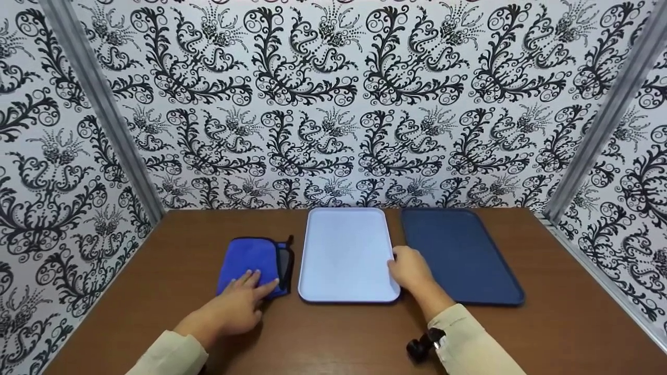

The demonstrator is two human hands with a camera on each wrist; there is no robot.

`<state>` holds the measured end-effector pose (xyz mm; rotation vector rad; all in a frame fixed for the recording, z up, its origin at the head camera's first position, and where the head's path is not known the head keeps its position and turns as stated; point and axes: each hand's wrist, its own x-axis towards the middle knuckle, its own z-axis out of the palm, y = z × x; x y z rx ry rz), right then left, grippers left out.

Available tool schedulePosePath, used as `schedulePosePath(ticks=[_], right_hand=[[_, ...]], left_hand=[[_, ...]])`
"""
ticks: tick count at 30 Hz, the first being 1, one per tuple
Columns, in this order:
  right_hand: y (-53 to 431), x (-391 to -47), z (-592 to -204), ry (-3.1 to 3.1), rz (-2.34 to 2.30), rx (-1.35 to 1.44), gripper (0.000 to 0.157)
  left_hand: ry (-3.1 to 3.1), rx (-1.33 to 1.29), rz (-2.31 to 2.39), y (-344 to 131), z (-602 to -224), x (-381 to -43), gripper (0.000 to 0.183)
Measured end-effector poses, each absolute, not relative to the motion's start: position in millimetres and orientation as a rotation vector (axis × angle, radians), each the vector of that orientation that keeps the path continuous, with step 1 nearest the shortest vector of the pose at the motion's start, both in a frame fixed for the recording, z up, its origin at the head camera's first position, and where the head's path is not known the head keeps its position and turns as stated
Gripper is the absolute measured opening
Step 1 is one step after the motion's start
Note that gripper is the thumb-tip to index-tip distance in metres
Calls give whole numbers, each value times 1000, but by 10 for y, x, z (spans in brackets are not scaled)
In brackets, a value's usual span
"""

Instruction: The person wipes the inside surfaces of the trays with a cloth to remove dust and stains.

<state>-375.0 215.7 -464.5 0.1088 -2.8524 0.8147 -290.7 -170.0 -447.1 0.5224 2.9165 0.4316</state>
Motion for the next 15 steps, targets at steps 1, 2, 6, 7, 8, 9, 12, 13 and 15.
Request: schedulePosePath(ticks=[1,2,6,7,8,9,12,13,15], right_hand=[[2167,-3742,-4635,-2861,800,104,17],[2178,-3735,-4622,-2868,781,97,16],[2200,-3720,-4552,-2871,710,86,11],[2199,-3721,-4532,-2875,700,84,12],[2197,-3719,-4507,-2888,681,82,13],[2194,-3721,-4483,-2901,657,86,14],[2186,-3727,-4390,-2963,562,99,16],[2183,-3729,-4345,-2983,528,106,18],[2171,-3740,-4239,-3003,476,125,26]], left_hand=[[2926,540,427,-1694,-4470,-2913,62],[2941,566,417,-1684,-4460,-2920,60],[2990,675,364,-1636,-4335,-2964,48],[2995,699,357,-1618,-4284,-2980,46],[2997,704,348,-1596,-4233,-2994,44],[2995,703,342,-1571,-4180,-3009,43],[2998,687,321,-1472,-4038,-3092,42],[3006,685,315,-1436,-3999,-3130,41],[3018,679,312,-1361,-3922,-3210,40]])
